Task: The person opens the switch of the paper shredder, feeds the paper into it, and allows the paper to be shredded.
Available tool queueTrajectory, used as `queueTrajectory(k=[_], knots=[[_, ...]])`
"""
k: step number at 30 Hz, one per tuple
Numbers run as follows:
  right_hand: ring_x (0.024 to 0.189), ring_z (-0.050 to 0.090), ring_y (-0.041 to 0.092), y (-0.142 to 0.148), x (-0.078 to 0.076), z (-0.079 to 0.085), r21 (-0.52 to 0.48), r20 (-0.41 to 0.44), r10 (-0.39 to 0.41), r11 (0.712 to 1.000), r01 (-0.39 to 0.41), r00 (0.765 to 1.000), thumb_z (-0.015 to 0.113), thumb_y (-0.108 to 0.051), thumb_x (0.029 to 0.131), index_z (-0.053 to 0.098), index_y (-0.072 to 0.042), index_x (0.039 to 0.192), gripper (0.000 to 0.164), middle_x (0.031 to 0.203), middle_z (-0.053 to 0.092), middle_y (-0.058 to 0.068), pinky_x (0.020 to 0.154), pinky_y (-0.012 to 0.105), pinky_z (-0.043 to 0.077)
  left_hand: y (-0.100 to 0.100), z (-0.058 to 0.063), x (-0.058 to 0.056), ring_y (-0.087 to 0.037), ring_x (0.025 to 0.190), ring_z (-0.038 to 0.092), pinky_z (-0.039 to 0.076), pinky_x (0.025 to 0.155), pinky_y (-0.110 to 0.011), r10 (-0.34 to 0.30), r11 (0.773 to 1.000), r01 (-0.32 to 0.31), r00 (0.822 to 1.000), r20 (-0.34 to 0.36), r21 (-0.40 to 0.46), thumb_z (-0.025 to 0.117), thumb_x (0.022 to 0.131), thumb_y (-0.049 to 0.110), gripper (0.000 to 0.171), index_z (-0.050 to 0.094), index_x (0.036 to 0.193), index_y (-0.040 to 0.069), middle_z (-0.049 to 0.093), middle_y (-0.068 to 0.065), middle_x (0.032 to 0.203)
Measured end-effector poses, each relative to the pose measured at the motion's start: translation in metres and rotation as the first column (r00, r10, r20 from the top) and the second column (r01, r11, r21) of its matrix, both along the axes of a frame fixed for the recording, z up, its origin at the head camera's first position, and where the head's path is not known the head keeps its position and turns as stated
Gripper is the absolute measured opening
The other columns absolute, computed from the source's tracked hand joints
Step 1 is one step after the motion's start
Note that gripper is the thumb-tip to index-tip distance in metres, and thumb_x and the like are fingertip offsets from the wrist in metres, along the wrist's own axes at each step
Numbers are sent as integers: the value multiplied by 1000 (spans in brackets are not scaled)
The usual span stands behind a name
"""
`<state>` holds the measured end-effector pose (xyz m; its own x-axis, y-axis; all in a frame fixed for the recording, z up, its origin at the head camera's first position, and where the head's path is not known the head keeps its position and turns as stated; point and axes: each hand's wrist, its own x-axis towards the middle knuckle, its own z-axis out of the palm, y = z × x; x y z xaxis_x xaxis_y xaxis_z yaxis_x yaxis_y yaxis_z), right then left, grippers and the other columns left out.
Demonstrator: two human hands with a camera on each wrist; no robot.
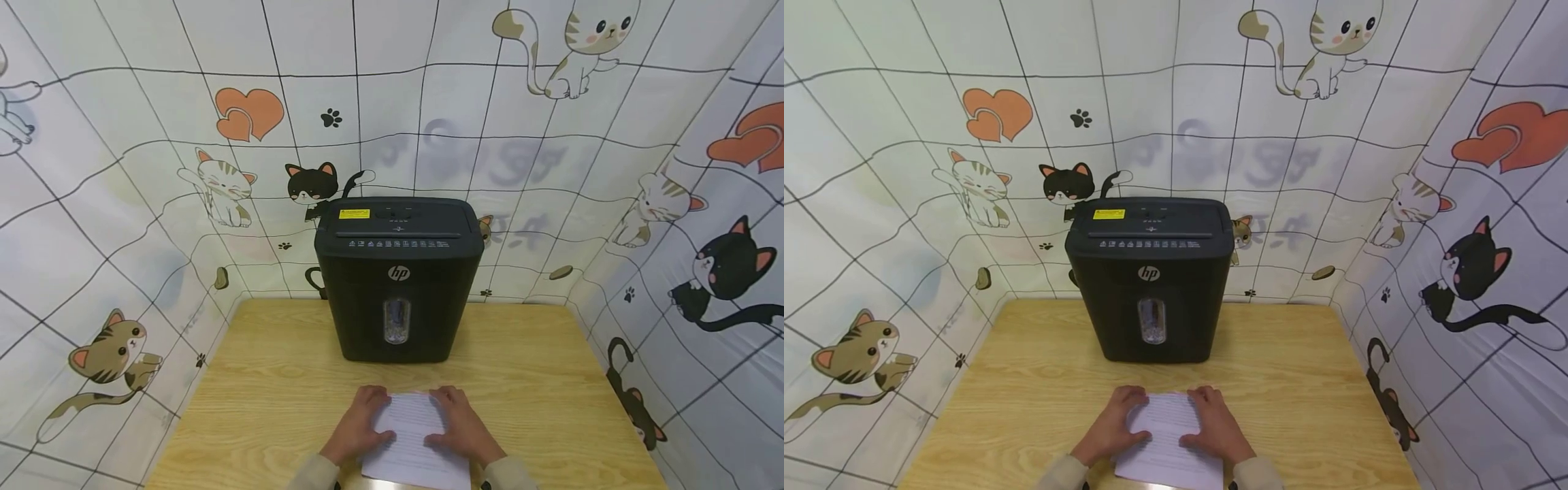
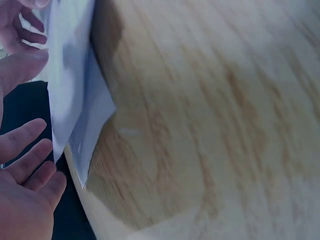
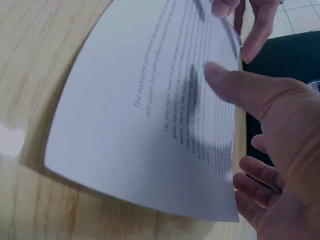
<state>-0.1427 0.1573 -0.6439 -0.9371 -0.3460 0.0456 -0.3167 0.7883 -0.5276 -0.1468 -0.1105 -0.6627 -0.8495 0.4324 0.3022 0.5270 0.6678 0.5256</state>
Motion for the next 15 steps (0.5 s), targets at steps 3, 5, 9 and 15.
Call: queueTrajectory(k=[3,5,9,15], knots=[[121,52,32,-1,0,-3,39,-21,19,999,-19,1000,95,-37,67,56,-3,141,91,134,54,15,99,52,51,2,0,1,-31,128,51,49,106,-42,-18,999,17,999,-27,-30,89,70,27,59,70,120,3,59,-13,134],[119,51,30,-2,1,-6,54,-35,29,998,-28,999,95,-37,67,57,-3,139,89,131,54,13,98,51,51,5,1,3,-31,129,50,49,106,-41,-32,998,31,999,-28,-52,89,71,27,58,70,120,3,59,-13,135],[116,51,28,-2,0,-7,63,-71,38,997,-33,997,96,-36,65,61,-3,136,85,128,56,11,95,48,52,8,2,5,-30,129,52,48,108,-40,-29,992,22,998,-55,-125,89,71,30,57,71,119,4,62,-11,133],[110,52,25,-3,0,-10,75,-133,59,996,-49,989,95,-38,64,68,-5,124,74,123,57,8,92,43,52,11,-1,11,-30,128,55,51,106,-38,-9,987,0,998,-59,-161,87,74,29,55,71,119,4,61,-11,134]])
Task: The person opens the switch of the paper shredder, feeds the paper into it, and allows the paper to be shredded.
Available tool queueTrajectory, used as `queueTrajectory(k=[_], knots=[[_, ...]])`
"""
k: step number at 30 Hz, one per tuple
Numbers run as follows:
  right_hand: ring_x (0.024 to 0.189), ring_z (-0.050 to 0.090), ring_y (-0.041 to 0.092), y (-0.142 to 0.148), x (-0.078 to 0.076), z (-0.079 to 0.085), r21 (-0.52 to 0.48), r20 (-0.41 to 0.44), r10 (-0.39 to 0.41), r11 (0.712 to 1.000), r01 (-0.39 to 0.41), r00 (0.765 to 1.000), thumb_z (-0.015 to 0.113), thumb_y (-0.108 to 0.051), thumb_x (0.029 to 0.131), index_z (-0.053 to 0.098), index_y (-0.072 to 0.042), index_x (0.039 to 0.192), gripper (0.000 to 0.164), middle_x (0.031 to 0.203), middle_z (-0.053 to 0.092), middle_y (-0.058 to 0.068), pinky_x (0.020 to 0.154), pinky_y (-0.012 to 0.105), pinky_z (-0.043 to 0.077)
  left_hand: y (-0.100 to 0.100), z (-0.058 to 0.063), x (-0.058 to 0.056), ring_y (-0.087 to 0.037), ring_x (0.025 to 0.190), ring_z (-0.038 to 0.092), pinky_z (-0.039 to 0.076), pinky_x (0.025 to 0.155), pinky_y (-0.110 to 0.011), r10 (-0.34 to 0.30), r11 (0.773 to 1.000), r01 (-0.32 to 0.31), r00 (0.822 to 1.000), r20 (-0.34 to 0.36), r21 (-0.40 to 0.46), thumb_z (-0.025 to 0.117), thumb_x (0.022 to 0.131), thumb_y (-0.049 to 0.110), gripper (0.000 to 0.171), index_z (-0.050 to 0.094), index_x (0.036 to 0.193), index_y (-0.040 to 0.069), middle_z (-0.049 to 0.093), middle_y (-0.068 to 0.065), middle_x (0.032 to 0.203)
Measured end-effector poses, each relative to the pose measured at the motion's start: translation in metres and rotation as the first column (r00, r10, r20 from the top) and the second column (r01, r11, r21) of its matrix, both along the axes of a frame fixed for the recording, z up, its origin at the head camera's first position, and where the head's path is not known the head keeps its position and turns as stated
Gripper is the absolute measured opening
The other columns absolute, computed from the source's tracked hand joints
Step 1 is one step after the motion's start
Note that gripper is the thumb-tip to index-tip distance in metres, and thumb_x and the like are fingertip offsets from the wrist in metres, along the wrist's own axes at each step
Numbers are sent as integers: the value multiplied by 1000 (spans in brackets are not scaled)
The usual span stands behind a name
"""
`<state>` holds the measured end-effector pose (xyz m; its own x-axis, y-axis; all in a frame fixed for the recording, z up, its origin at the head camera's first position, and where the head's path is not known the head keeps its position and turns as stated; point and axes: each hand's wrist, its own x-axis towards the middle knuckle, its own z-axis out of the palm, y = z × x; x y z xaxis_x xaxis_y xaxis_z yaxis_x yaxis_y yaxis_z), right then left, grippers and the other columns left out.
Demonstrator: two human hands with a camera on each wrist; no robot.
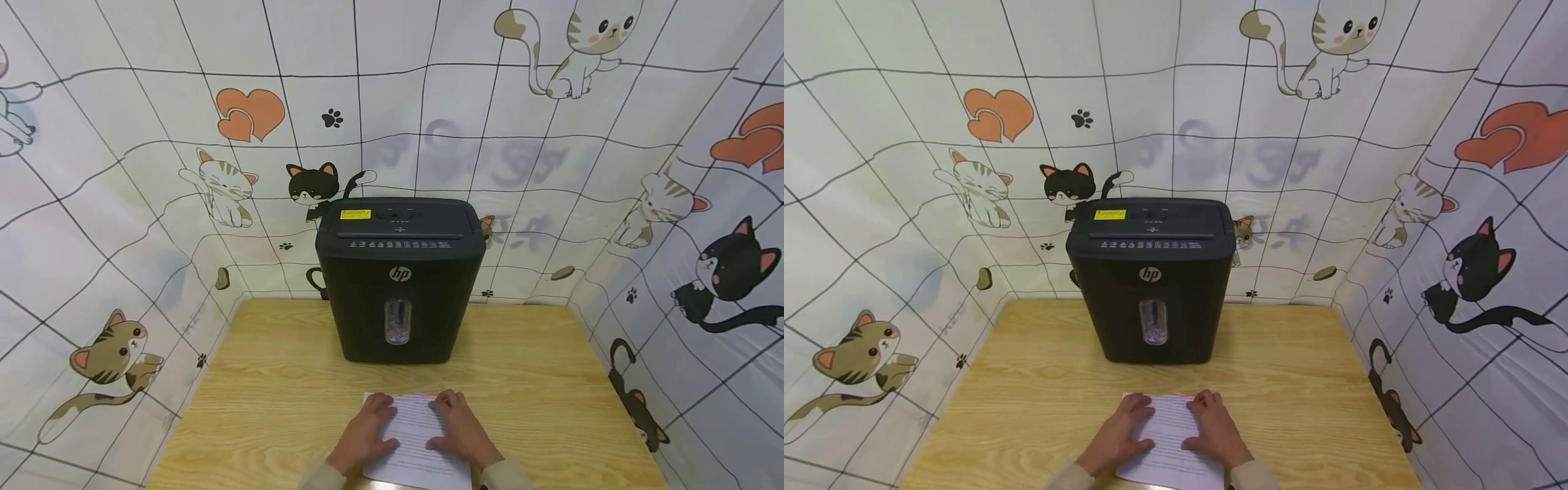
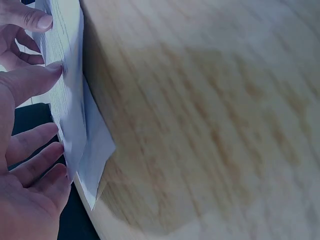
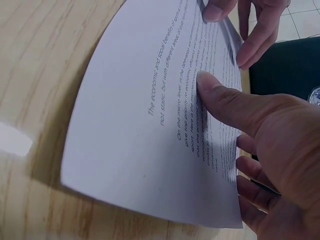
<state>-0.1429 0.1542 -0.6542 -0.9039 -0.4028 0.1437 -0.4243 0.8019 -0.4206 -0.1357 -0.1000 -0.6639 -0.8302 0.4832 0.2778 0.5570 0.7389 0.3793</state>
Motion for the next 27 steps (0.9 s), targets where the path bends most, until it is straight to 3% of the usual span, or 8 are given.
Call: queueTrajectory(k=[3,16,27], knots=[[107,52,24,-1,1,1,-14,-27,13,1000,-13,1000,95,-36,64,71,-5,120,69,119,58,7,92,42,52,0,-2,2,-27,128,55,51,105,-36,7,1000,-7,1000,13,-17,85,76,29,53,70,121,5,60,-9,135],[109,53,22,0,2,-2,10,19,-36,999,35,999,94,-39,67,70,-13,122,66,118,60,1,94,42,52,2,-6,1,-26,129,54,49,108,-37,9,1000,-9,998,58,1,84,79,27,59,66,132,7,59,-8,135],[104,54,17,-3,4,-1,-16,-34,-79,997,79,996,97,-34,61,66,-19,114,64,109,60,-4,91,41,51,4,-6,-3,-25,122,52,49,106,-38,47,999,-47,998,-31,3,90,70,34,74,64,133,6,61,-7,129]])
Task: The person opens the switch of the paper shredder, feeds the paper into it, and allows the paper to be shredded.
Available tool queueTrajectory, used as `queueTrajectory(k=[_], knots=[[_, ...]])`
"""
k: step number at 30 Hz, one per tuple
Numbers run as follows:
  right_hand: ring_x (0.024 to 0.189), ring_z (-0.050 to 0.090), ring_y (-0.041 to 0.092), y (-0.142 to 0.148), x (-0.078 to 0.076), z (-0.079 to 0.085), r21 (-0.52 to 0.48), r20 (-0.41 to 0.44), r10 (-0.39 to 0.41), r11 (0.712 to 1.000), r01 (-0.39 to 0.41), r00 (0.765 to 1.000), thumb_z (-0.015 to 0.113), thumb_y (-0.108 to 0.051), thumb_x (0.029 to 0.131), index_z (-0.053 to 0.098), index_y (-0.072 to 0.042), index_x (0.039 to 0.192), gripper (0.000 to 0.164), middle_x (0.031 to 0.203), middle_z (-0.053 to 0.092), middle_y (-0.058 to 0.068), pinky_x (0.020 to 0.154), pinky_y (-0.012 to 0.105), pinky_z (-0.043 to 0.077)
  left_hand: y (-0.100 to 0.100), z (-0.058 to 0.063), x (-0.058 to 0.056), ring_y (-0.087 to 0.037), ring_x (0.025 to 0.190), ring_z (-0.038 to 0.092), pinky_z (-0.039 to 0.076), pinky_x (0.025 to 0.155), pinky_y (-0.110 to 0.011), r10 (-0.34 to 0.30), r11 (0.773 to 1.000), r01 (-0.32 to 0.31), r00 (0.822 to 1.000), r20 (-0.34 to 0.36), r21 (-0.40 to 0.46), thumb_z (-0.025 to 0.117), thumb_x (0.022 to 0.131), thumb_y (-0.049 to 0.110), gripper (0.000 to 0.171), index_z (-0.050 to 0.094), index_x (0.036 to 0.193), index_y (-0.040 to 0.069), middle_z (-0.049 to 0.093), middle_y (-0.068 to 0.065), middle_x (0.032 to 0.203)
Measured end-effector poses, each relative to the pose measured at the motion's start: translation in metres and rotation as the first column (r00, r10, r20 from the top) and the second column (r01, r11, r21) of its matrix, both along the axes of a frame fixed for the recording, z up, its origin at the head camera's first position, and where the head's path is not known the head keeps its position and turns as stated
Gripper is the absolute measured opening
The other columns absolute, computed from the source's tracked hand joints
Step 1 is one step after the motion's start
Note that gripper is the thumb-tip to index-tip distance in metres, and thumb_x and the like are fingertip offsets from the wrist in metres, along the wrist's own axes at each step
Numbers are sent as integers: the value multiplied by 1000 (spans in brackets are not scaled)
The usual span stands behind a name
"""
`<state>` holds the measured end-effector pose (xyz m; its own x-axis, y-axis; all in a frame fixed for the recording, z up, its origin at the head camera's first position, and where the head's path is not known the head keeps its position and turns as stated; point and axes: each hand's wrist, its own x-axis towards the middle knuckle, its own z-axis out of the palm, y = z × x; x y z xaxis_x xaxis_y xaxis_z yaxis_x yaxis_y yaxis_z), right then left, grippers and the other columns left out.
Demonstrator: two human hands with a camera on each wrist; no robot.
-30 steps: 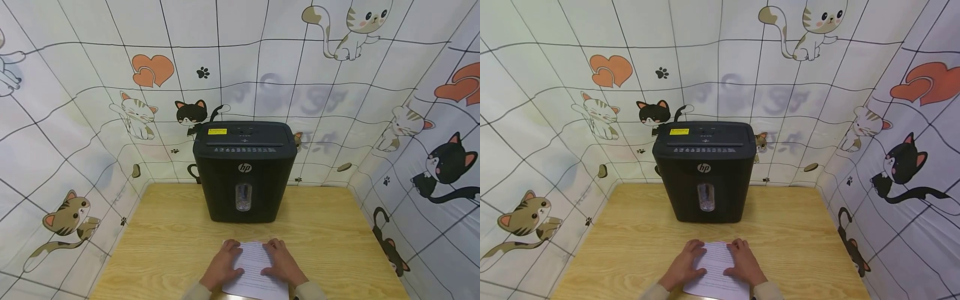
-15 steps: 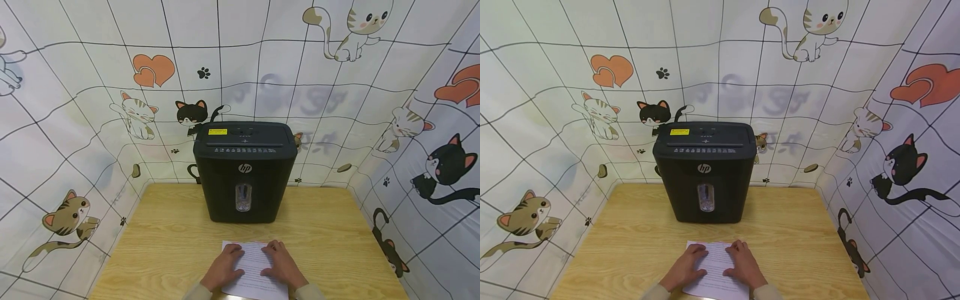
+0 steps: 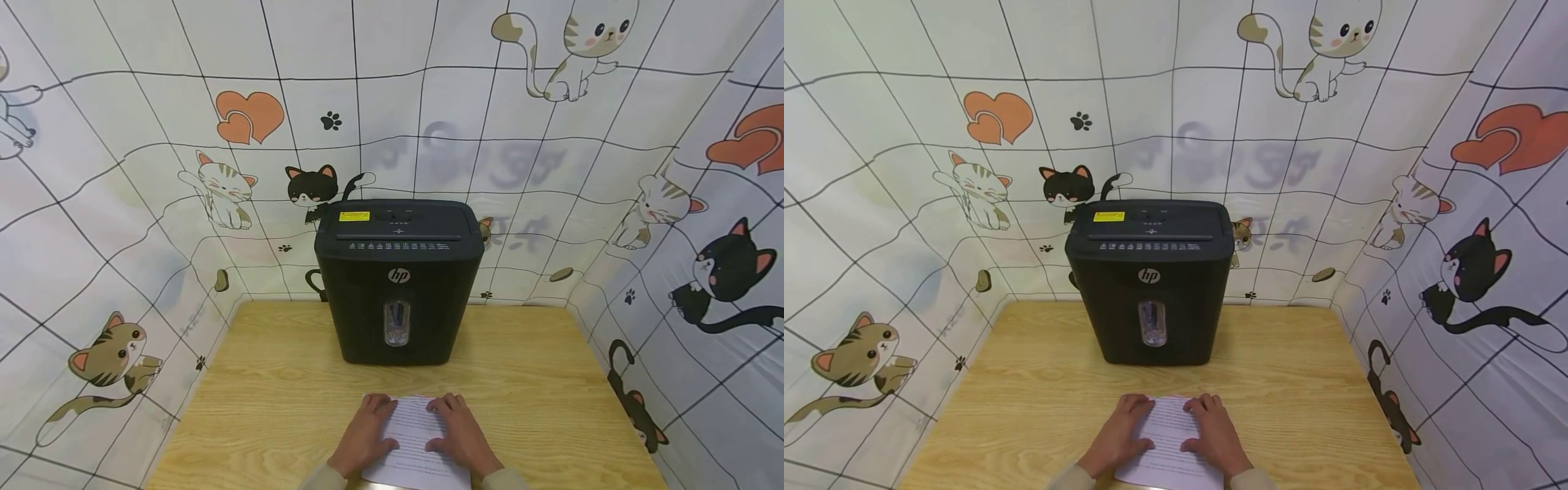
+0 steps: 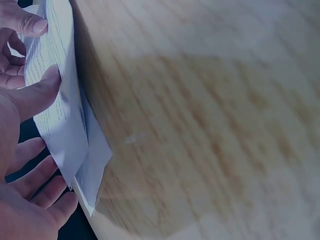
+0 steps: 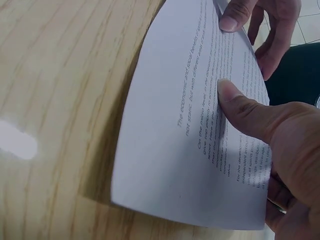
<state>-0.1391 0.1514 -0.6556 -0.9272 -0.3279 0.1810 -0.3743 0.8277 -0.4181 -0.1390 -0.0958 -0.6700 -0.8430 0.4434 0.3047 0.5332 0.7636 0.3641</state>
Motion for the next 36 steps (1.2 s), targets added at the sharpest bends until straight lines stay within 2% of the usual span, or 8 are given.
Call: queueTrajectory(k=[6,11,19,26,30,36], knots=[[105,53,18,-3,0,1,13,23,-24,1000,24,999,98,-33,61,64,-21,114,64,111,60,-4,92,43,51,3,-1,-5,-20,113,52,49,100,-37,32,999,-32,999,-34,16,94,60,36,75,66,126,11,61,-2,119],[105,52,17,-3,-1,-1,28,58,-40,999,39,998,97,-36,63,63,-22,116,64,112,59,-4,92,43,51,3,1,-7,-20,109,52,49,96,-38,27,1000,-26,996,-87,9,96,56,37,76,65,120,12,61,-1,114],[105,51,17,-1,0,-3,33,48,-35,999,34,998,96,-39,64,65,-21,118,65,113,60,-4,92,42,50,2,1,-3,-22,115,54,51,96,-39,31,999,-33,998,-60,-39,94,63,41,73,67,124,11,62,-1,121],[105,52,16,0,2,-4,23,-8,-18,1000,18,1000,95,-38,63,66,-19,119,65,113,60,-4,91,41,51,2,-1,-2,-21,115,56,52,94,-38,29,998,-32,997,-74,-47,92,64,43,72,68,125,12,65,-1,123],[105,53,17,0,3,-5,22,-33,-8,1000,9,999,95,-37,64,66,-18,119,65,112,61,-4,92,41,50,2,-2,-1,-20,116,58,52,94,-38,31,998,-34,998,-58,-51,90,66,43,70,68,126,14,67,0,125],[107,54,18,1,4,-4,30,-33,-4,1000,5,999,94,-38,65,68,-19,119,64,114,63,-4,94,42,50,2,-4,1,-21,117,60,52,95,-40,38,997,-41,998,-49,-67,88,69,42,50,72,110,19,67,0,127]])
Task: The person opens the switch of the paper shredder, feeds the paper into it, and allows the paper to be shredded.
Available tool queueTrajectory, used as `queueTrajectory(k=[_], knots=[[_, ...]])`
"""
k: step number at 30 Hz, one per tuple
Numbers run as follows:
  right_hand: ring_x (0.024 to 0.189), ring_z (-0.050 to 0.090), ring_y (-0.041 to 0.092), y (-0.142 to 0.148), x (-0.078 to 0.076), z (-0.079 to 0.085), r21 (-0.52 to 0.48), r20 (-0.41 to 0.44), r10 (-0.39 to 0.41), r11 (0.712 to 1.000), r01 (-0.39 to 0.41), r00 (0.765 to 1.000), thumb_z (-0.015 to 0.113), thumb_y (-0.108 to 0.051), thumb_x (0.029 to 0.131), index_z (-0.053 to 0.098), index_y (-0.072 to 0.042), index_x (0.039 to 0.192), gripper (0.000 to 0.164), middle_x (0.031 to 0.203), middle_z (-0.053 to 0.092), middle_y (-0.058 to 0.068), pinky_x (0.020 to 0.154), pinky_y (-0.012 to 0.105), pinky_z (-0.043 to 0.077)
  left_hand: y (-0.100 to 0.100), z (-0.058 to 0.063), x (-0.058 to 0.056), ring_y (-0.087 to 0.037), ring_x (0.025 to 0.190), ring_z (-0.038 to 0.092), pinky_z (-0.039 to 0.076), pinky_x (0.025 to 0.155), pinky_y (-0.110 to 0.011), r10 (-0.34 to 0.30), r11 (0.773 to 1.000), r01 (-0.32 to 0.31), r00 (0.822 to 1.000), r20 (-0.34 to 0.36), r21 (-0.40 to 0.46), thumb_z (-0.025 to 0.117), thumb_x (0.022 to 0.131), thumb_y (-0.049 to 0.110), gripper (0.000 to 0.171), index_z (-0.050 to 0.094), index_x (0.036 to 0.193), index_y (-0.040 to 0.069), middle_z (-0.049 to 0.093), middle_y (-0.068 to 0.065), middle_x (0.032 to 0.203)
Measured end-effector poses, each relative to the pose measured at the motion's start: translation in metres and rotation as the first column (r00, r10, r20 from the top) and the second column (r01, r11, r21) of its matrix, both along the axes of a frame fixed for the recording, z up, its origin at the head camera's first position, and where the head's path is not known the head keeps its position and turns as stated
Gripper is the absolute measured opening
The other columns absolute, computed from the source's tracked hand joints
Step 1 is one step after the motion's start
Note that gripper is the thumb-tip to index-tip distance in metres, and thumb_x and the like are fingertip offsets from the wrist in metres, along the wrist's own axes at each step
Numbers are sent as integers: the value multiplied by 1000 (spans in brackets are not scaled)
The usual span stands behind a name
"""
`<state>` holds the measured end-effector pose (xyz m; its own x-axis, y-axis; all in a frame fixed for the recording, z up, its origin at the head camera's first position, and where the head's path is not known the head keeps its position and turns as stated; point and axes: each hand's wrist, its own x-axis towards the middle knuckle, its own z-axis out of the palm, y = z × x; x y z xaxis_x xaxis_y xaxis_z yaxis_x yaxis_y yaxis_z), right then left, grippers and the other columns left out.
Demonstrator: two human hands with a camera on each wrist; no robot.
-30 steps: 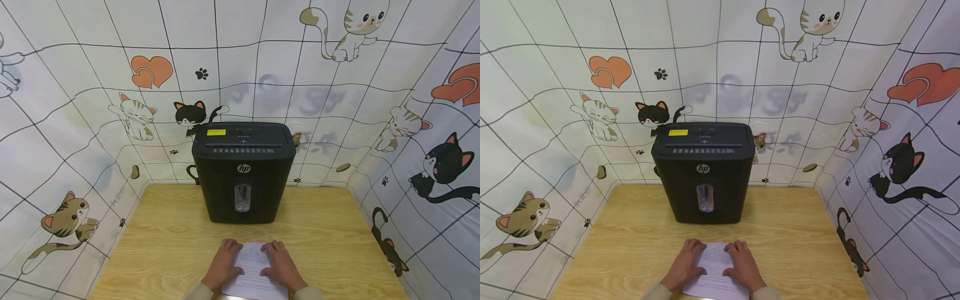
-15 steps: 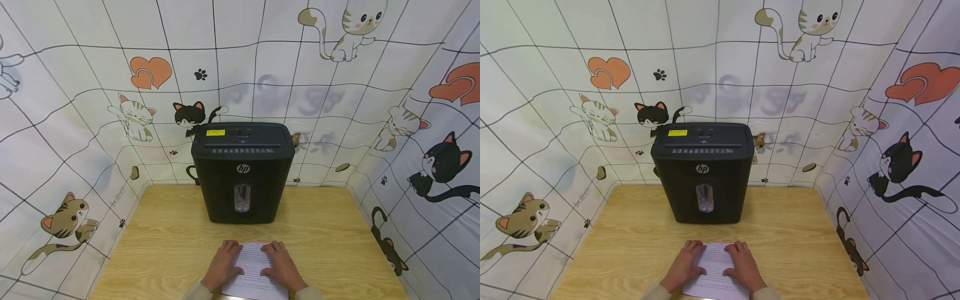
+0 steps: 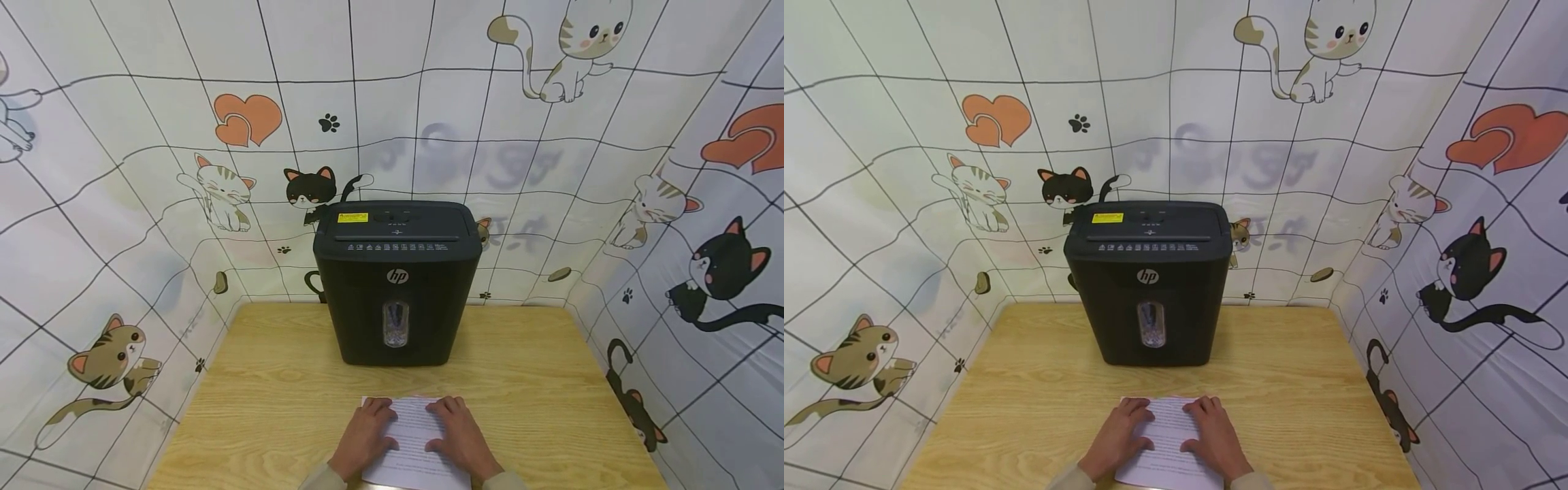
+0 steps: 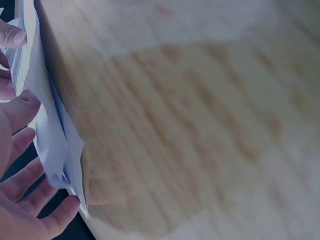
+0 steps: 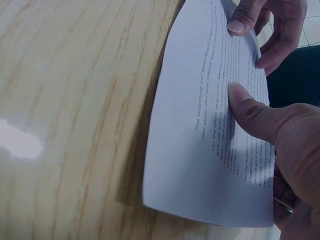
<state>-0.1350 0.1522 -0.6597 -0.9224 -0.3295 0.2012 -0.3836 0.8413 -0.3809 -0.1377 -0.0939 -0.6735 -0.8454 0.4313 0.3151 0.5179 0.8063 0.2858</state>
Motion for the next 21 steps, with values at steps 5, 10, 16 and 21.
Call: queueTrajectory(k=[5,10,16,21], knots=[[111,54,19,-1,1,1,-14,7,-4,1000,4,1000,95,-37,65,67,-21,114,58,117,62,-4,96,43,50,0,-2,2,-20,113,63,52,89,-39,-4,1000,4,1000,-29,28,88,68,41,49,71,111,22,67,3,123],[99,52,12,-4,0,-2,-15,-98,-14,1000,13,995,97,-33,61,62,-23,98,52,103,60,-10,88,39,50,3,0,1,-16,102,56,49,82,-34,-22,997,27,997,-73,69,92,63,35,70,66,126,23,63,5,111],[76,52,4,-1,-1,-3,-45,-184,-81,996,74,980,95,-23,59,59,-24,80,42,78,59,-17,71,32,44,5,5,0,-19,103,61,54,89,-34,-18,996,19,1000,-18,88,95,60,29,75,62,126,14,66,0,112],[68,47,0,11,-3,5,-129,36,-174,976,177,984,94,-28,67,63,-29,73,31,74,59,-18,63,24,41,1,6,-1,-13,92,65,54,82,-29,-24,989,11,996,88,147,92,67,22,42,66,99,13,70,0,99]])
